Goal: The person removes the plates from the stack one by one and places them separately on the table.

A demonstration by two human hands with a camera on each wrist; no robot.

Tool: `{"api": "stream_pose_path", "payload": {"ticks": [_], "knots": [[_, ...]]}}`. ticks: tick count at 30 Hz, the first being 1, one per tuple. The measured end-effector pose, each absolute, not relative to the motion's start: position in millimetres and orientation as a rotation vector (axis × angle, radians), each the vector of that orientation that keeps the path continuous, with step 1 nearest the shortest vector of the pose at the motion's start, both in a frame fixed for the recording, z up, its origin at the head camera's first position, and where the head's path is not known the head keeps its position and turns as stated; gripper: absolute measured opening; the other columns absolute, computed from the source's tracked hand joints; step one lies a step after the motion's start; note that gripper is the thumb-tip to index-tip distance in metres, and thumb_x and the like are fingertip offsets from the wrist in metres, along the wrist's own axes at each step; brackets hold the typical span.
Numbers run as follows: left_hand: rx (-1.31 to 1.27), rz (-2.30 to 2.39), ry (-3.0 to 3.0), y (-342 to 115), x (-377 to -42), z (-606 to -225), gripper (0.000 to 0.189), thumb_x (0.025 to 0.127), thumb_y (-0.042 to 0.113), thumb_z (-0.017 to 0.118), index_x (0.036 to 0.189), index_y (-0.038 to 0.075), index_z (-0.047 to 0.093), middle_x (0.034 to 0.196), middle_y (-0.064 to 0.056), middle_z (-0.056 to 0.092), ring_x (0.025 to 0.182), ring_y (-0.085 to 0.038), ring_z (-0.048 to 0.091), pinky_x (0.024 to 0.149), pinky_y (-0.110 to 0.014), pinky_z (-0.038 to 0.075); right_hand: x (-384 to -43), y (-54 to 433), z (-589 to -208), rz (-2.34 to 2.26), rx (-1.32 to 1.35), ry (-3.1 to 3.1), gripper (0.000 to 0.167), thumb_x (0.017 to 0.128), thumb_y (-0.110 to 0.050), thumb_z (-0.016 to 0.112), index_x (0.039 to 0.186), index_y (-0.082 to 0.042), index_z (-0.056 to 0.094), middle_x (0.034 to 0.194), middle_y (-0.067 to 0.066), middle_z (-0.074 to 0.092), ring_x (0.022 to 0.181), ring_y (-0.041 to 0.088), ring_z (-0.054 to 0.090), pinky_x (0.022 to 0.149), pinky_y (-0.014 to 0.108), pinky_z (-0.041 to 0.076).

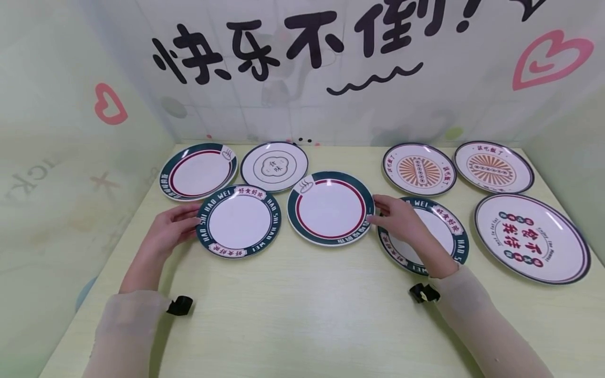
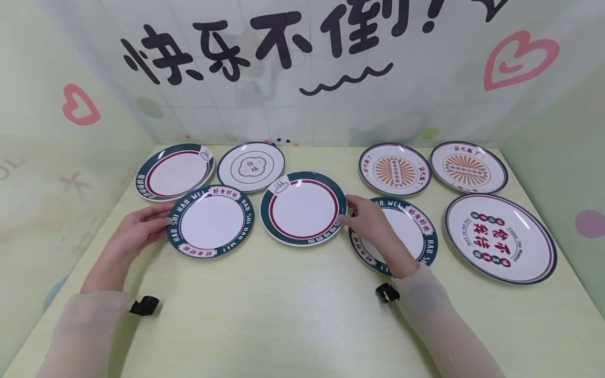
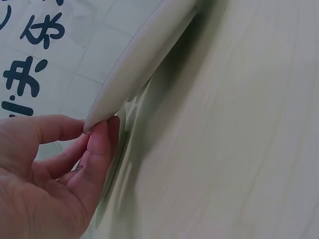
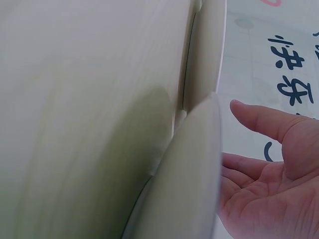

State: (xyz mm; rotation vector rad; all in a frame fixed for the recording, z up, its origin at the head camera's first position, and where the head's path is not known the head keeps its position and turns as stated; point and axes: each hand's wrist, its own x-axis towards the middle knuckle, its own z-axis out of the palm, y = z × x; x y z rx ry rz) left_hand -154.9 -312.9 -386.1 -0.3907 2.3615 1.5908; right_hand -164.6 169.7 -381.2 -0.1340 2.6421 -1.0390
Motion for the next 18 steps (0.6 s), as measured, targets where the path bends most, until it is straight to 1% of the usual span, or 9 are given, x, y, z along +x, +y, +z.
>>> {"api": "stream_pose_path", "payload": {"ticks": [1, 4, 6, 8, 10, 11, 16, 18], "knots": [[-0.389, 1.586, 2.365, -313, -155, -386, 0.056, 0.101, 0.020, 0.059, 0.152, 0.007, 0.040, 0.104, 0.021, 0.057, 0.088, 0.004, 0.061, 0.081, -0.014, 0.058, -165, 170, -381, -1.038, -0.134, 2.640, 0.064, 0.098, -0.021, 0.062, 0.152, 0.002, 0.036, 0.152, 0.025, 0.044, 0.140, 0.041, 0.044, 0.116, 0.052, 0.041], [-0.383, 1.549, 2.391, -314, -155, -387, 0.056, 0.101, 0.017, 0.059, 0.152, 0.005, 0.039, 0.111, 0.014, 0.059, 0.088, 0.005, 0.061, 0.081, -0.014, 0.059, -166, 170, -380, -1.032, -0.142, 2.643, 0.064, 0.098, -0.022, 0.062, 0.152, 0.002, 0.036, 0.152, 0.025, 0.044, 0.140, 0.041, 0.044, 0.116, 0.052, 0.041], [-0.377, 1.501, 2.428, -314, -155, -388, 0.055, 0.101, 0.015, 0.058, 0.151, 0.004, 0.039, 0.122, 0.002, 0.059, 0.087, 0.004, 0.061, 0.080, -0.015, 0.059, -166, 170, -381, -1.037, -0.148, 2.645, 0.063, 0.098, -0.021, 0.063, 0.151, 0.002, 0.037, 0.152, 0.025, 0.045, 0.140, 0.041, 0.045, 0.116, 0.052, 0.041], [-0.380, 1.446, 2.469, -314, -156, -389, 0.054, 0.101, 0.012, 0.056, 0.151, 0.002, 0.040, 0.134, -0.012, 0.054, 0.085, 0.003, 0.060, 0.079, -0.016, 0.060, -167, 171, -382, -1.045, -0.160, 2.651, 0.062, 0.098, -0.021, 0.063, 0.151, 0.003, 0.038, 0.151, 0.025, 0.046, 0.139, 0.041, 0.046, 0.115, 0.052, 0.042], [-0.378, 1.403, 2.501, -314, -157, -390, 0.053, 0.100, 0.011, 0.056, 0.150, 0.001, 0.040, 0.141, -0.021, 0.049, 0.085, 0.001, 0.059, 0.077, -0.016, 0.060, -168, 173, -383, -1.070, -0.166, 2.650, 0.061, 0.098, -0.020, 0.063, 0.150, 0.003, 0.039, 0.150, 0.025, 0.047, 0.138, 0.041, 0.047, 0.115, 0.051, 0.043], [-0.375, 1.383, 2.515, -314, -157, -391, 0.052, 0.100, 0.010, 0.056, 0.150, 0.000, 0.040, 0.143, -0.024, 0.048, 0.085, 0.000, 0.059, 0.076, -0.016, 0.060, -168, 175, -382, -1.092, -0.162, 2.644, 0.060, 0.098, -0.019, 0.062, 0.150, 0.003, 0.039, 0.150, 0.025, 0.046, 0.138, 0.041, 0.047, 0.114, 0.051, 0.043], [-0.332, 1.329, 2.555, -315, -157, -389, 0.052, 0.101, 0.012, 0.056, 0.148, -0.003, 0.040, 0.144, -0.026, 0.046, 0.089, -0.003, 0.057, 0.076, -0.015, 0.060, -169, 189, -372, -1.220, -0.094, 2.623, 0.059, 0.100, -0.020, 0.059, 0.151, 0.002, 0.038, 0.152, 0.025, 0.044, 0.140, 0.041, 0.044, 0.116, 0.051, 0.041], [-0.304, 1.291, 2.585, -314, -158, -385, 0.051, 0.101, 0.013, 0.055, 0.147, -0.004, 0.040, 0.143, -0.026, 0.046, 0.096, -0.009, 0.060, 0.079, -0.018, 0.061, -170, 198, -363, -1.241, -0.081, 2.648, 0.059, 0.100, -0.021, 0.059, 0.151, 0.002, 0.038, 0.152, 0.025, 0.043, 0.141, 0.042, 0.043, 0.116, 0.052, 0.041]]}}
